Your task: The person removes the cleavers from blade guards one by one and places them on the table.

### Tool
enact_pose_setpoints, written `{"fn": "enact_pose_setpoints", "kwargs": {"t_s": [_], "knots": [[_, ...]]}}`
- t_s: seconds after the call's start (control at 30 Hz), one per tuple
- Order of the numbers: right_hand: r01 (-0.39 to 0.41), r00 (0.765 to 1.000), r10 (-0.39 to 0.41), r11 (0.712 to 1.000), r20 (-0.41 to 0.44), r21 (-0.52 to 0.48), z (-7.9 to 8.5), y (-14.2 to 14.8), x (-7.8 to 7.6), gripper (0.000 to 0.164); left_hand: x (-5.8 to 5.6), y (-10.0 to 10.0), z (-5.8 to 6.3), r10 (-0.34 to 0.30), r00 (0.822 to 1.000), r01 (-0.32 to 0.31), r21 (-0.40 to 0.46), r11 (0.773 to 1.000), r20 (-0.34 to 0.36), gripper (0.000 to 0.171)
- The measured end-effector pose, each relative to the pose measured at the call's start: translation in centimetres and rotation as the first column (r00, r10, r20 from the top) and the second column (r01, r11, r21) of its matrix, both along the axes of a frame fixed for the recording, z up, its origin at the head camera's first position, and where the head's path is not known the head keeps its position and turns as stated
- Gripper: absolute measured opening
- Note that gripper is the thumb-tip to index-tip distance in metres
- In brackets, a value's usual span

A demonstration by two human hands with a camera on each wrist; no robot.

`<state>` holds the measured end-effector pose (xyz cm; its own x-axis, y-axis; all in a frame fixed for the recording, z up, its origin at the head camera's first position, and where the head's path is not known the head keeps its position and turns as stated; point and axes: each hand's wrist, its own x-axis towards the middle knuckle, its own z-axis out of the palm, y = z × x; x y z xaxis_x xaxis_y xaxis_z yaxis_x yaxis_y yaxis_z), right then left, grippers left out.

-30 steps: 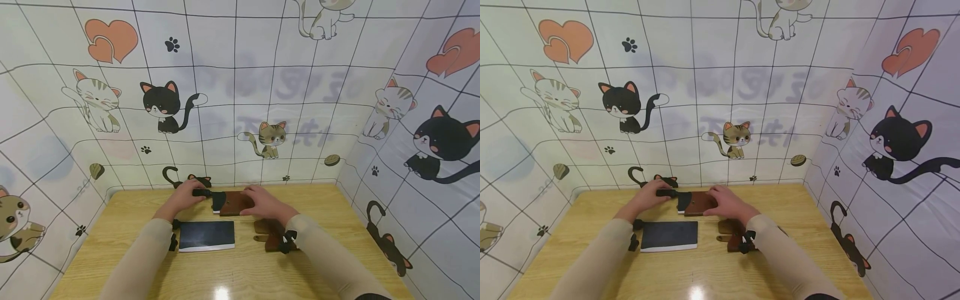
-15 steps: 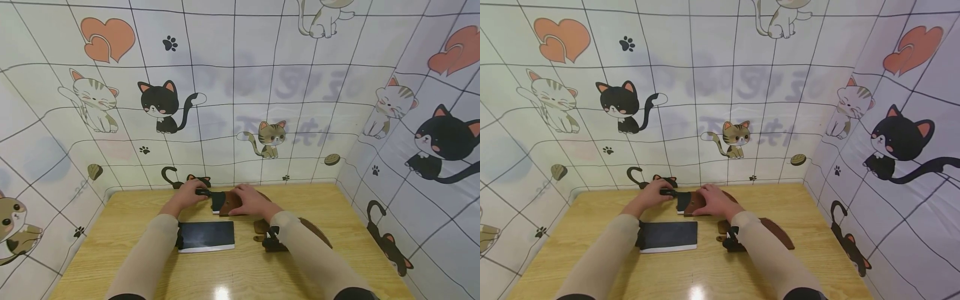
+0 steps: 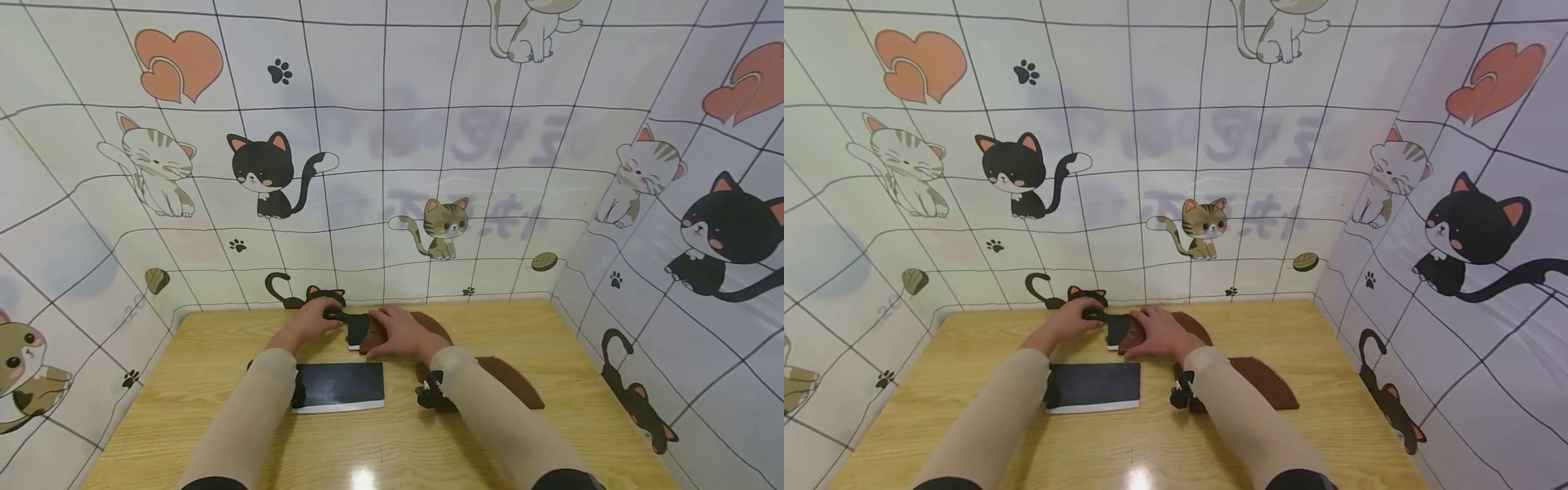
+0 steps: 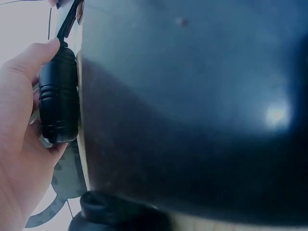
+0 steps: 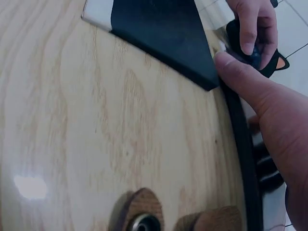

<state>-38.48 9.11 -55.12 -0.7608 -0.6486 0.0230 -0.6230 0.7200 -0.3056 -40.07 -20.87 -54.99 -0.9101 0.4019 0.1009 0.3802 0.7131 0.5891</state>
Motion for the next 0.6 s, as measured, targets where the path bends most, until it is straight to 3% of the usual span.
{"fn": "enact_pose_setpoints", "kwargs": {"t_s": [0.1, 0.27, 0.5, 0.6], "knots": [[0.012, 1.000, -0.012, 1.000, -0.013, 0.020, -0.3, -0.1, 0.0, 0.116, 0.0, 0.1, -0.2, 0.018, 0.999, -0.019, 0.029, 0.999, 0.035, 0.043], [0.021, 0.999, -0.019, 0.999, -0.042, 0.040, -0.8, -0.1, 0.0, 0.118, -0.4, -0.1, -0.8, 0.008, 1.000, -0.009, 0.032, 0.999, 0.015, 0.043], [0.013, 0.999, -0.012, 1.000, -0.051, 0.026, -1.1, -0.1, -0.3, 0.114, -4.9, -2.5, -6.7, -0.088, 0.990, 0.095, 0.062, 0.994, -0.108, 0.045], [0.006, 0.999, -0.005, 1.000, -0.048, 0.021, -0.9, 0.0, -0.1, 0.112, -5.3, -2.7, -7.3, -0.102, 0.985, 0.110, 0.058, 0.992, -0.137, 0.045]]}}
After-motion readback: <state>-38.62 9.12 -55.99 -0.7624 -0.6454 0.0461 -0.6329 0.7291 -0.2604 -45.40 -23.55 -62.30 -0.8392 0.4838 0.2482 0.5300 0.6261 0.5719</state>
